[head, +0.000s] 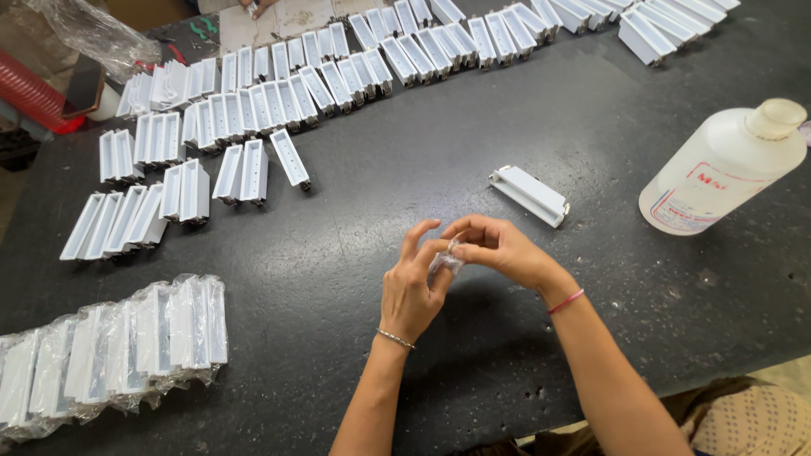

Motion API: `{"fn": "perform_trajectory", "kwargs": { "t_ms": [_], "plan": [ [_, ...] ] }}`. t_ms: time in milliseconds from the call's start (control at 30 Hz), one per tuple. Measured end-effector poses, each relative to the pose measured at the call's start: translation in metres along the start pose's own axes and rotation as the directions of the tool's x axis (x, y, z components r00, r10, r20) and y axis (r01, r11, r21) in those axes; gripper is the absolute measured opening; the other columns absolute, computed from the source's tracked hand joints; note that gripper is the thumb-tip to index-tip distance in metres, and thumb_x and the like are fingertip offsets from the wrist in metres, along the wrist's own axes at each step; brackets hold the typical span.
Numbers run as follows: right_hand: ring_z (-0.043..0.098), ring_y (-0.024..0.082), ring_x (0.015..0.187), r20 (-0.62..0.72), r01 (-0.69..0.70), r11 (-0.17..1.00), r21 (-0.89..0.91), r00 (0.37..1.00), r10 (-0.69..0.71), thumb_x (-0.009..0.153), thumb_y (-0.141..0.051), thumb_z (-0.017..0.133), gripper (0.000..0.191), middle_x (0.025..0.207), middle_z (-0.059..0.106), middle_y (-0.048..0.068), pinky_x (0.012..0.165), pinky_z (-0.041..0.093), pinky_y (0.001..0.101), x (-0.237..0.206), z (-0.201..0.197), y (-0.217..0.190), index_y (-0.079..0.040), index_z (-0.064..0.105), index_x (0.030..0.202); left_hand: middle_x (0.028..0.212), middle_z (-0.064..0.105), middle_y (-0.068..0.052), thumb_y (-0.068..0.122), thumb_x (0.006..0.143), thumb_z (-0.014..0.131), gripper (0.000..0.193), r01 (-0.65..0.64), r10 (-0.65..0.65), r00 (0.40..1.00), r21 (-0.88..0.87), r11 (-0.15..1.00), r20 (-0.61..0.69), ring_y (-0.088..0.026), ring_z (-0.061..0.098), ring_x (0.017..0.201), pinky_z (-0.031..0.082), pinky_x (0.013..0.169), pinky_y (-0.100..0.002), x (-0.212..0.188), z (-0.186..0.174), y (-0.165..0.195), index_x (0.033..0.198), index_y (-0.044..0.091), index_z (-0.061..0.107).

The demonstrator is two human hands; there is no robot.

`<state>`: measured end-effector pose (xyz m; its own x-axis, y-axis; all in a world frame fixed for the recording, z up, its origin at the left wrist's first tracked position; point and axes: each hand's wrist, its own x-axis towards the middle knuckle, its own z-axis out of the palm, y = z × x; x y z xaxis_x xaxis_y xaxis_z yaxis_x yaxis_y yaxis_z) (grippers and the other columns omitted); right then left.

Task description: The person wraps white rectangular components individually in clear plastic bags. They pick up a component, place it in a bag, fold the plastic around it, and set the wrapped unit aside. The process is repeated multiple times across the table.

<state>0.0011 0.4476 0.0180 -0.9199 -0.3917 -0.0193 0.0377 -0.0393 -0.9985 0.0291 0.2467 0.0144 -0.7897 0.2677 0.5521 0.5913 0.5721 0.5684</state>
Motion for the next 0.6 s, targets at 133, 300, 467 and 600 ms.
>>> {"fn": "perform_trajectory", "kwargs": {
  "t_ms": [133,300,467,600],
  "plan": [
    [0.063,0.009,0.084,-0.064,0.038,0.979,-0.201,0.997,-0.052,0.094,-0.022,0.067,0.031,0.091,0.07,0.002,0.074,0.051,0.0251,0.001,0.007,0.001,-0.007,0.072,0.121,0.15,0.044,-0.012,0.008,0.09,0.069,0.042,-0.001,-0.004,0.999,-0.125,0.992,-0.048,-0.026,0.077,0.086,0.063,0.063,-0.03,-0.001,0.008,-0.012,0.123,0.01,0.043],
    [0.058,0.006,0.074,-0.174,0.083,0.946,-0.312,0.974,-0.143,0.097,-0.023,0.065,0.026,0.083,0.068,-0.001,0.065,0.049,0.0246,0.003,0.011,0.004,-0.006,0.073,0.115,0.153,0.042,-0.012,0.003,0.09,0.067,0.04,0.024,-0.026,0.999,-0.126,0.992,-0.018,-0.024,0.076,0.073,0.06,0.059,-0.027,-0.004,0.017,-0.019,0.12,0.013,0.043],
    [0.062,0.007,0.074,-0.204,0.126,0.93,-0.346,0.957,-0.206,0.098,-0.022,0.064,0.021,0.082,0.068,0.001,0.067,0.053,0.0243,0.003,0.012,0.002,-0.005,0.069,0.109,0.153,0.041,-0.012,0.002,0.091,0.068,0.035,-0.138,0.138,0.989,0.001,0.99,-0.061,-0.021,0.075,0.086,0.061,0.069,-0.027,-0.004,0.019,-0.015,0.119,0.017,0.054],
    [0.064,0.008,0.075,-0.23,0.133,0.944,-0.301,0.951,-0.207,0.099,-0.022,0.062,0.02,0.083,0.07,0.002,0.066,0.053,0.0258,0.002,0.015,0.004,-0.005,0.066,0.107,0.151,0.046,-0.01,0.0,0.088,0.066,0.031,-0.073,0.074,0.996,0.016,0.997,-0.046,-0.013,0.072,0.077,0.064,0.063,-0.026,-0.002,0.017,-0.009,0.114,0.015,0.064]
  ]
}}
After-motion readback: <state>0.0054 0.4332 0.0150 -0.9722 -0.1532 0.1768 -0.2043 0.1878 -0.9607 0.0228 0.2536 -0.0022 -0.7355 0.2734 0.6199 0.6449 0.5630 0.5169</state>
